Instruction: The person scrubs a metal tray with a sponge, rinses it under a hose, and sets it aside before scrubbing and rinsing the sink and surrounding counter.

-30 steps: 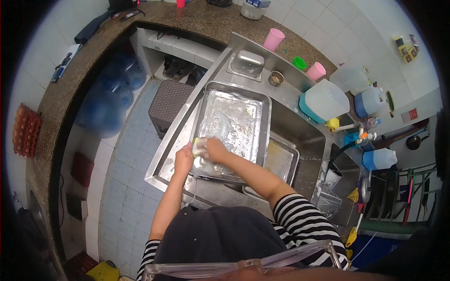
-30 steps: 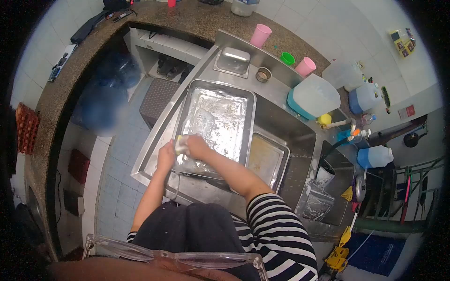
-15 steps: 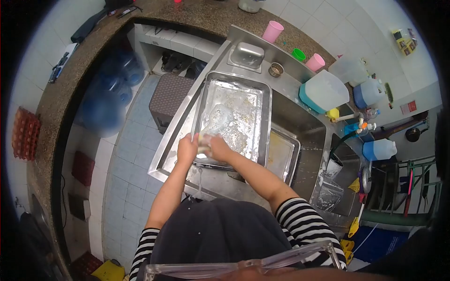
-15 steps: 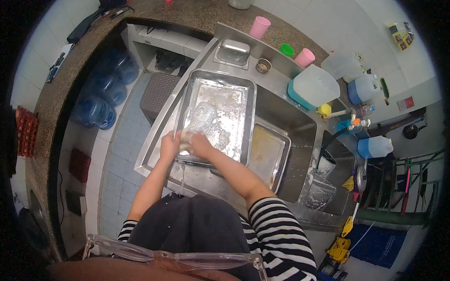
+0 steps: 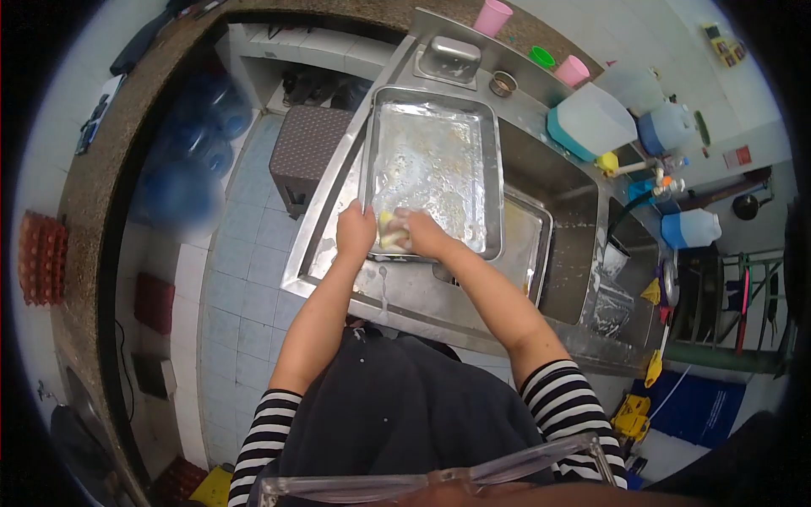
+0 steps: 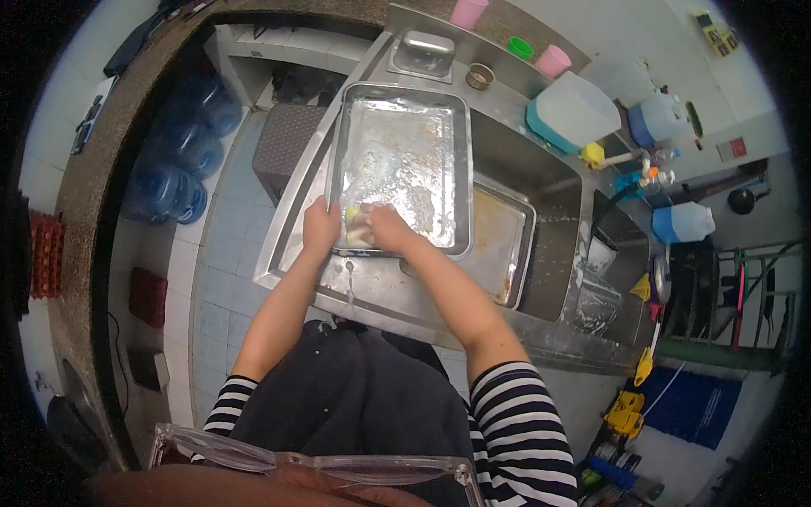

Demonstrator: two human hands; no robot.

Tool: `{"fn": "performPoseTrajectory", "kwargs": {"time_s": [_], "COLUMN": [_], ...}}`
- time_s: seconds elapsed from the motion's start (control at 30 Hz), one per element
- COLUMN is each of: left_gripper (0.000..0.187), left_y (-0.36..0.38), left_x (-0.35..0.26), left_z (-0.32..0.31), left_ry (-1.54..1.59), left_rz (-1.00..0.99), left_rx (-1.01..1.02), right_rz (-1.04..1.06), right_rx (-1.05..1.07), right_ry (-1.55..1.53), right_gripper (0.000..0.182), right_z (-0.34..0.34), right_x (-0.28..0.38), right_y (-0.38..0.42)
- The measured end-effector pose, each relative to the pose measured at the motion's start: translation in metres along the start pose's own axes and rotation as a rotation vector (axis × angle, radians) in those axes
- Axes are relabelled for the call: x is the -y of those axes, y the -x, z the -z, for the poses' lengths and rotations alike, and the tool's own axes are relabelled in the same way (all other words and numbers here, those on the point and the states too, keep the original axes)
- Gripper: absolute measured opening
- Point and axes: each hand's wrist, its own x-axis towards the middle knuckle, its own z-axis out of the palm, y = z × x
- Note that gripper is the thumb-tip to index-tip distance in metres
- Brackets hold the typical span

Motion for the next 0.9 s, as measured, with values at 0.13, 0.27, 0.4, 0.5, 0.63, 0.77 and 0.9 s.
{"fn": "performPoseTrajectory", "kwargs": {"time_s": [0.13, 0.27, 0.4, 0.5, 0.63, 0.77, 0.9], "left_gripper": [0.02, 0.018, 0.019, 0.019, 0.017, 0.018, 0.032], "left_y": [0.003, 0.013, 0.024, 0.025, 0.028, 0.029, 0.023], "left_x": [0.004, 0.002, -0.005, -0.003, -0.001, 0.003, -0.005], "left_z": [0.0, 0.0, 0.001, 0.0, 0.004, 0.006, 0.016], "left_ry": [0.002, 0.01, -0.009, -0.033, -0.046, -0.085, -0.136], "left_rz": [-0.05, -0.056, 0.005, 0.003, -0.001, -0.027, -0.008], "left_rx": [0.006, -0.012, -0.043, -0.051, -0.038, -0.04, 0.051], "right_rz": [-0.017, -0.157, -0.003, 0.031, 0.039, 0.191, -0.129], "right_rx": [0.157, 0.229, 0.226, 0.0, -0.144, 0.201, 0.463], "right_ry": [0.061, 0.108, -0.01, -0.061, -0.058, -0.023, 0.155], "right_gripper": [0.031, 0.029, 0.03, 0.029, 0.028, 0.03, 0.033], "right_z": [0.028, 0.069, 0.038, 0.007, -0.01, -0.001, 0.051], "right_x": [-0.045, -0.092, -0.077, -0.023, 0.004, -0.026, -0.055], "right_y": [0.034, 0.06, 0.035, 0.005, -0.019, 0.022, 0.072]}}
